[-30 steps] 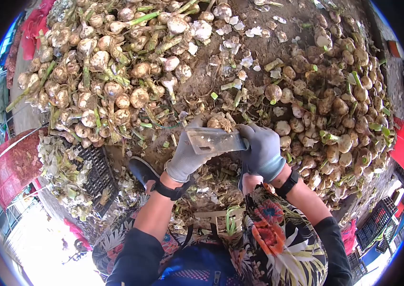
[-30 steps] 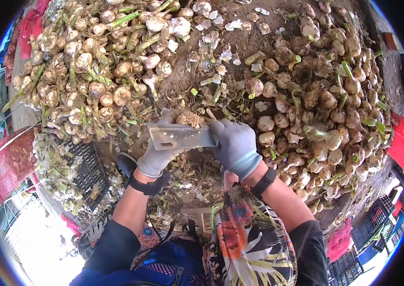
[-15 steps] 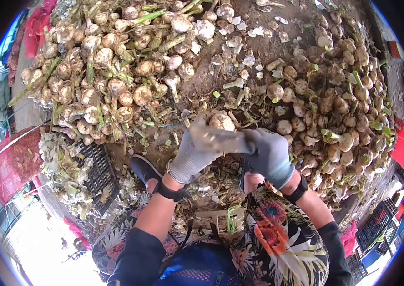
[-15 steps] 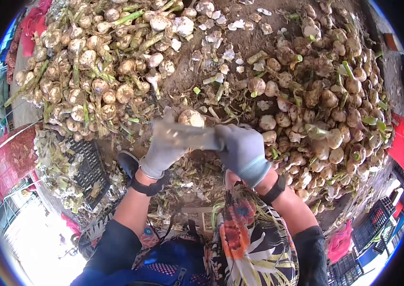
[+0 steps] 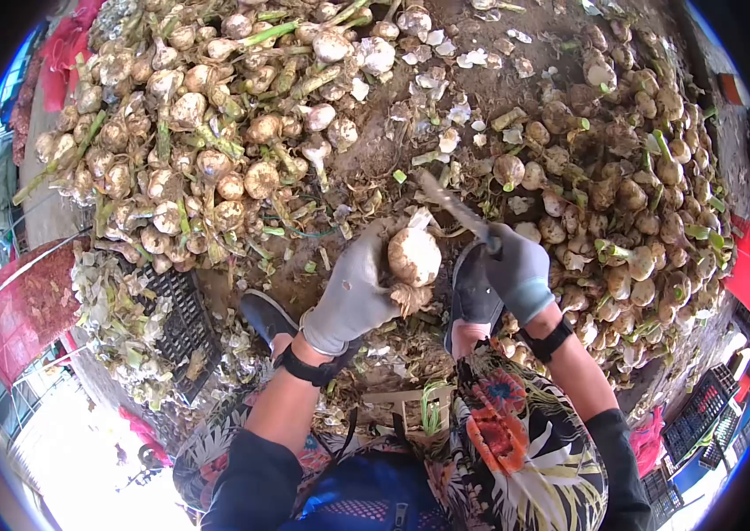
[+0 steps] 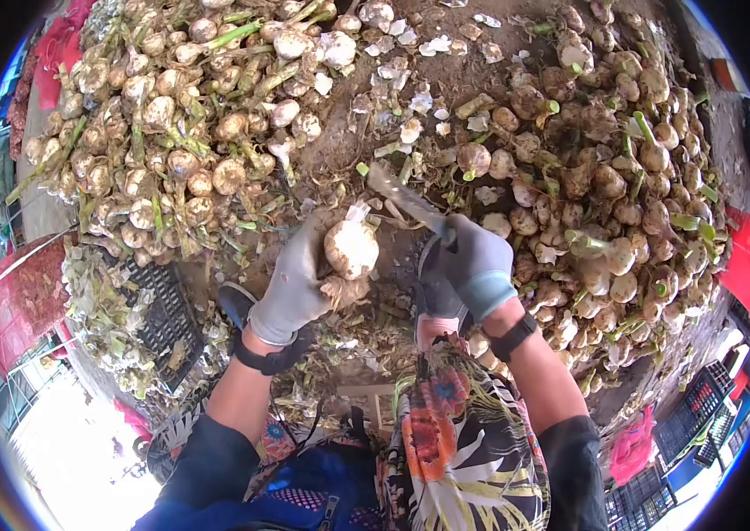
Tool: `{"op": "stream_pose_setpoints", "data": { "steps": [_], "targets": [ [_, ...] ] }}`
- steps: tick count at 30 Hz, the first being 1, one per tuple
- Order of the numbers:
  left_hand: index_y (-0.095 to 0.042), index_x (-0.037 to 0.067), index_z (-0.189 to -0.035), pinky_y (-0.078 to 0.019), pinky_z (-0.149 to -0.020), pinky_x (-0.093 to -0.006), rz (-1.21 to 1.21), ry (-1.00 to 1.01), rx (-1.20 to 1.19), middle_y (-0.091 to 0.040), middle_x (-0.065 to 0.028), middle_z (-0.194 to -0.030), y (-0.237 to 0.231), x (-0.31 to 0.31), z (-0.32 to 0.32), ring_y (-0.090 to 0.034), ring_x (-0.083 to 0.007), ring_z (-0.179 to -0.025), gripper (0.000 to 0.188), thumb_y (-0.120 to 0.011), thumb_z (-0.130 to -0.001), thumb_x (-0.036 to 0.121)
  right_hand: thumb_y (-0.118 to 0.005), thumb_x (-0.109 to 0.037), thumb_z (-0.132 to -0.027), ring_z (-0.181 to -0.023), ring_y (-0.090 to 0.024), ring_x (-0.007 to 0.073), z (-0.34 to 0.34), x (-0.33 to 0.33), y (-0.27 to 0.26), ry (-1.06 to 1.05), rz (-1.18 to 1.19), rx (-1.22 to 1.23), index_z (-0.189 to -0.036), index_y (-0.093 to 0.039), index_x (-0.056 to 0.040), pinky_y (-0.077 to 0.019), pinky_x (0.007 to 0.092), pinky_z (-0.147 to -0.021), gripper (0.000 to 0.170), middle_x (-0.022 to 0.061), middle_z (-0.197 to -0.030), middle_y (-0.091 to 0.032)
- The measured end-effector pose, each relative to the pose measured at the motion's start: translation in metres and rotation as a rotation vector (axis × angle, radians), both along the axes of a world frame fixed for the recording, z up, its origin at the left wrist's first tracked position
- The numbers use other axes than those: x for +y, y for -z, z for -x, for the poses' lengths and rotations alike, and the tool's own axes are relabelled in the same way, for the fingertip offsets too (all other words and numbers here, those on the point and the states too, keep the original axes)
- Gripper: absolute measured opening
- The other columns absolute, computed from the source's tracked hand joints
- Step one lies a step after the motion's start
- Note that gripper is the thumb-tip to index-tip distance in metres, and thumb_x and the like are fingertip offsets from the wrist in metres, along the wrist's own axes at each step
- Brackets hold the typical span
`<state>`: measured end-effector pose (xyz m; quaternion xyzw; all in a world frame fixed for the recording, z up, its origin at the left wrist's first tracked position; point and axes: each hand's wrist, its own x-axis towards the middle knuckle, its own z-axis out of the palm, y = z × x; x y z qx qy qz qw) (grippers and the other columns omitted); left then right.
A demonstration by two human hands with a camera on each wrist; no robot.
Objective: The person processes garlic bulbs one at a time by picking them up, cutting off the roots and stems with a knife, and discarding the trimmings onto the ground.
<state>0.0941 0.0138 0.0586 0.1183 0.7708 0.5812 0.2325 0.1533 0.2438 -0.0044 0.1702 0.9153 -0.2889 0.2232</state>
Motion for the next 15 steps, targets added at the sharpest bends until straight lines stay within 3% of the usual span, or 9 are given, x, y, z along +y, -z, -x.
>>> {"op": "stream_pose_setpoints", "data": {
  "steps": [3, 4, 5, 8, 9, 11, 12, 13, 15],
  "targets": [
    [-0.056, 0.001, -0.121, -0.0501, -0.088, -0.0306, -0.004, 0.065, -0.124, -0.065, -0.0069, -0.107, 0.012, 0.000, -0.004, -0.061, -0.0134, -0.093, 0.057, -0.087, -0.074, 0.011, -0.074, -0.019, -0.082, -0.074, -0.071, 0.0272, -0.007, -0.004, 0.010, 0.167, 0.325, 0.045, -0.108, -0.071, -0.0087, -0.0552, 0.0357, -0.072, 0.028, 0.0145, -0.081, -0.071],
    [-0.063, 0.001, -0.108, -0.0501, -0.089, -0.0340, -0.018, 0.030, -0.177, -0.064, -0.0086, -0.105, 0.012, 0.005, -0.006, -0.062, -0.0217, -0.100, 0.040, -0.082, -0.073, 0.005, -0.074, -0.017, -0.082, -0.074, -0.069, 0.0179, 0.001, -0.008, 0.000, 0.131, 0.402, 0.018, -0.107, -0.072, -0.0056, -0.0542, 0.0309, -0.073, 0.028, 0.0147, -0.082, -0.072],
    [-0.063, 0.001, -0.108, -0.0501, -0.089, -0.0340, -0.013, 0.033, -0.179, -0.064, -0.0086, -0.105, 0.013, 0.002, -0.005, -0.062, -0.0217, -0.100, 0.040, -0.082, -0.073, 0.005, -0.074, -0.017, -0.082, -0.074, -0.069, 0.0179, 0.007, -0.014, -0.005, 0.135, 0.407, 0.017, -0.107, -0.072, -0.0056, -0.0542, 0.0309, -0.073, 0.028, 0.0147, -0.082, -0.072],
    [-0.065, 0.008, -0.081, -0.0494, -0.081, -0.0466, 0.467, 0.385, 0.264, -0.061, -0.0090, -0.091, 0.013, 0.001, 0.001, -0.058, -0.0361, -0.088, 0.022, -0.072, -0.060, 0.005, -0.074, -0.019, -0.084, -0.073, -0.067, 0.0126, 0.025, -0.025, -0.027, 0.022, 0.632, 0.028, -0.104, -0.072, -0.0034, -0.0527, 0.0315, -0.069, 0.026, 0.0153, -0.079, -0.071],
    [-0.065, 0.008, -0.081, -0.0494, -0.081, -0.0466, 0.471, 0.384, 0.267, -0.061, -0.0090, -0.091, 0.009, 0.001, 0.004, -0.058, -0.0361, -0.088, 0.022, -0.072, -0.060, 0.005, -0.074, -0.019, -0.084, -0.073, -0.067, 0.0126, 0.028, -0.025, -0.026, 0.021, 0.635, 0.032, -0.104, -0.072, -0.0034, -0.0527, 0.0315, -0.069, 0.026, 0.0153, -0.079, -0.071],
    [-0.069, 0.013, -0.086, -0.0472, -0.087, -0.0462, 0.502, 0.552, 0.641, -0.063, -0.0045, -0.090, 0.000, -0.002, 0.010, -0.062, -0.0318, -0.086, 0.022, -0.070, -0.065, 0.010, -0.076, -0.022, -0.084, -0.071, -0.067, 0.0136, 0.030, -0.024, -0.022, -0.104, 0.626, -0.025, -0.102, -0.072, -0.0032, -0.0526, 0.0335, -0.067, 0.027, 0.0167, -0.077, -0.069],
    [-0.070, 0.014, -0.087, -0.0453, -0.093, -0.0486, 0.466, 0.548, 0.691, -0.063, -0.0053, -0.090, -0.008, -0.002, 0.013, -0.062, -0.0309, -0.089, 0.021, -0.070, -0.066, 0.013, -0.065, -0.020, -0.084, -0.066, -0.066, 0.0360, 0.020, -0.019, -0.001, -0.175, 0.392, -0.070, -0.093, -0.069, -0.0062, -0.0542, 0.0411, -0.066, 0.017, 0.0172, -0.074, -0.068],
    [-0.071, 0.013, -0.089, -0.0456, -0.094, -0.0481, 0.387, 0.533, 0.664, -0.064, -0.0060, -0.093, -0.016, 0.006, 0.017, -0.062, -0.0305, -0.092, 0.022, -0.071, -0.068, 0.014, -0.066, -0.020, -0.083, -0.068, -0.066, 0.0317, -0.001, -0.011, 0.024, -0.204, 0.251, -0.073, -0.092, -0.069, -0.0050, -0.0545, 0.0401, -0.068, 0.017, 0.0127, -0.076, -0.070],
    [-0.071, 0.013, -0.098, -0.0467, -0.095, -0.0455, 0.100, 0.529, 0.634, -0.063, -0.0079, -0.106, -0.040, 0.055, 0.016, -0.061, -0.0292, -0.105, 0.029, -0.072, -0.070, 0.013, -0.066, -0.020, -0.084, -0.072, -0.067, 0.0269, -0.028, -0.025, 0.030, 0.960, 1.327, -0.313, -0.093, -0.069, -0.0040, -0.0543, 0.0407, -0.071, 0.019, 0.0072, -0.078, -0.070]
  ]
}}
